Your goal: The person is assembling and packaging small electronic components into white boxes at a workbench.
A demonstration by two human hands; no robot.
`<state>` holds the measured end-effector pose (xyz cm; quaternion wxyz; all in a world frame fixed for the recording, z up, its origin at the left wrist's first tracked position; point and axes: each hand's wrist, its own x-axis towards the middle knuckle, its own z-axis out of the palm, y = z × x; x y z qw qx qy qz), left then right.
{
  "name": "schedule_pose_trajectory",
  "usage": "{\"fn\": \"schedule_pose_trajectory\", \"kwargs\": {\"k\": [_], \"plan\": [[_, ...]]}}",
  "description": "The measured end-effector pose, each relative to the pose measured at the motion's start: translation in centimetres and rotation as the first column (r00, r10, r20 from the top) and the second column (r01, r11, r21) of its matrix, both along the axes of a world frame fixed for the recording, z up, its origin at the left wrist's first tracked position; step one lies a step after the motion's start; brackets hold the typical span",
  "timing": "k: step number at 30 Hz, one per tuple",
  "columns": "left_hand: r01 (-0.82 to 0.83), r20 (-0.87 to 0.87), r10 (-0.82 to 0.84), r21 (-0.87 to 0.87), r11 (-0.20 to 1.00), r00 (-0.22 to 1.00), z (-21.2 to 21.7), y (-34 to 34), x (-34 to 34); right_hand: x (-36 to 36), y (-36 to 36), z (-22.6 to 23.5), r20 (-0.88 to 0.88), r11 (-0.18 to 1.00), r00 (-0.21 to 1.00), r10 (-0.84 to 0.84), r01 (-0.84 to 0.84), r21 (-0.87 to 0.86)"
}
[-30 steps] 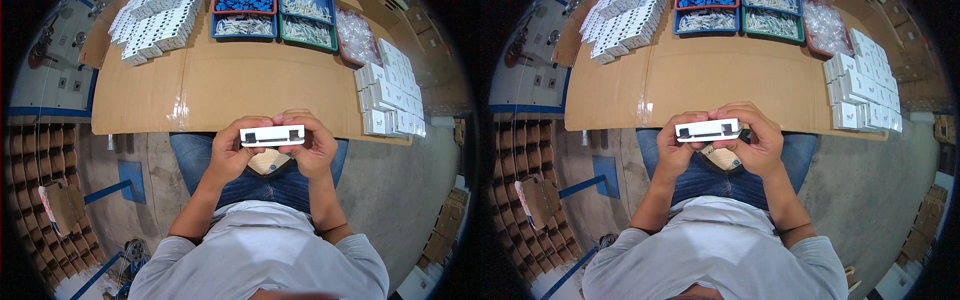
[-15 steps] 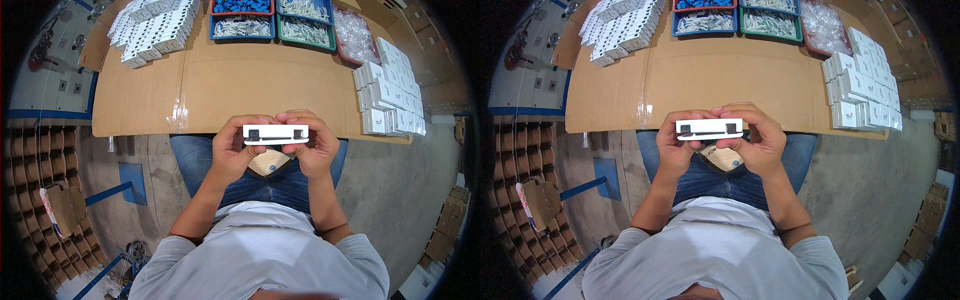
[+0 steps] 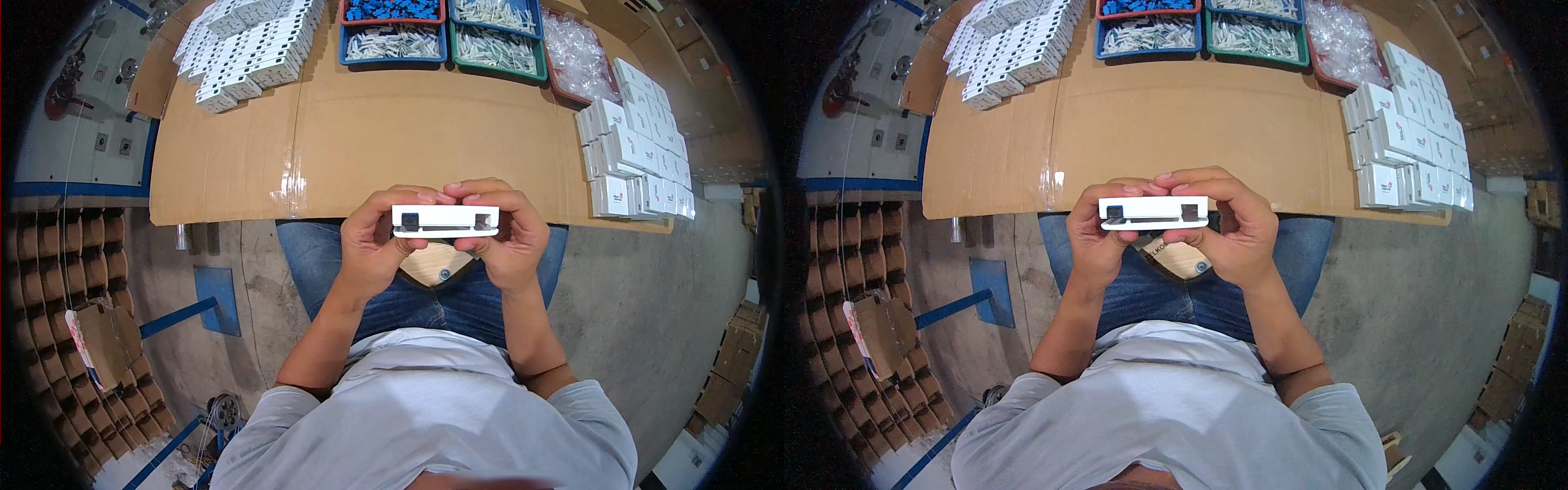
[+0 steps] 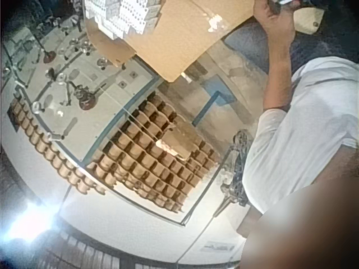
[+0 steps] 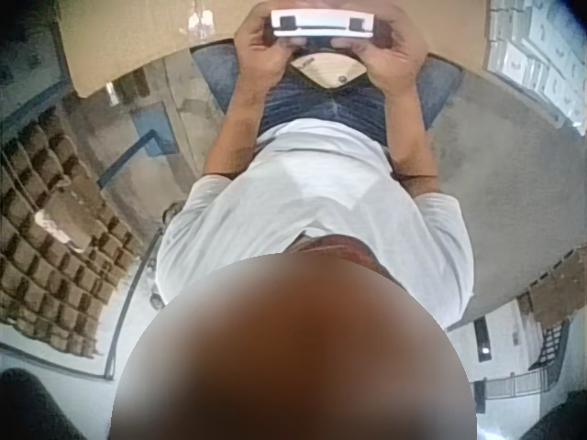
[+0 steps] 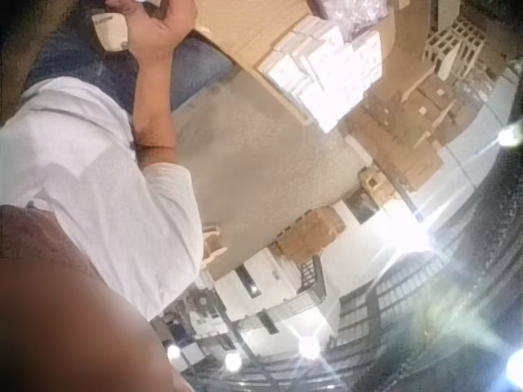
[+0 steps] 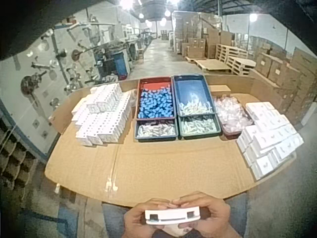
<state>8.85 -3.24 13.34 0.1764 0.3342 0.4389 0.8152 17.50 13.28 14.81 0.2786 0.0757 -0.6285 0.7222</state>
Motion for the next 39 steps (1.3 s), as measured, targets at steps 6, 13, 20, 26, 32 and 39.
{"fn": "schedule_pose_trajectory", "kwargs": {"k": [6,13,20,26,32,39], "plan": [[-0.005,0.014,0.005,0.0,1.0,1.0,-0.1,-0.1,0.0,-0.2,-0.2,0.6,0.01,0.999,1.0,-0.014,0.014,0.045],[-0.011,-0.019,0.011,-0.008,1.0,1.0,-0.2,-0.1,-0.3,-0.3,-0.2,0.5,0.007,0.997,1.0,-0.028,0.027,0.077],[0.004,0.015,-0.004,-0.009,1.0,1.0,-0.2,-0.1,-0.2,-0.2,-0.3,0.3,0.016,0.997,0.999,-0.035,0.034,0.062],[0.008,0.028,-0.007,-0.013,1.0,1.0,-0.5,-0.3,-0.2,-0.2,-0.5,0.1,0.002,0.996,0.998,-0.057,0.056,0.065],[0.016,0.003,-0.016,-0.036,0.999,1.0,-1.0,-0.5,-0.3,0.1,-0.2,-0.3,0.033,0.993,0.998,-0.058,0.055,0.104],[-0.013,0.101,0.026,-0.123,0.992,0.995,0.2,-0.4,0.1,-0.2,0.0,-0.4,0.032,0.997,0.999,0.005,-0.003,-0.073]]}}
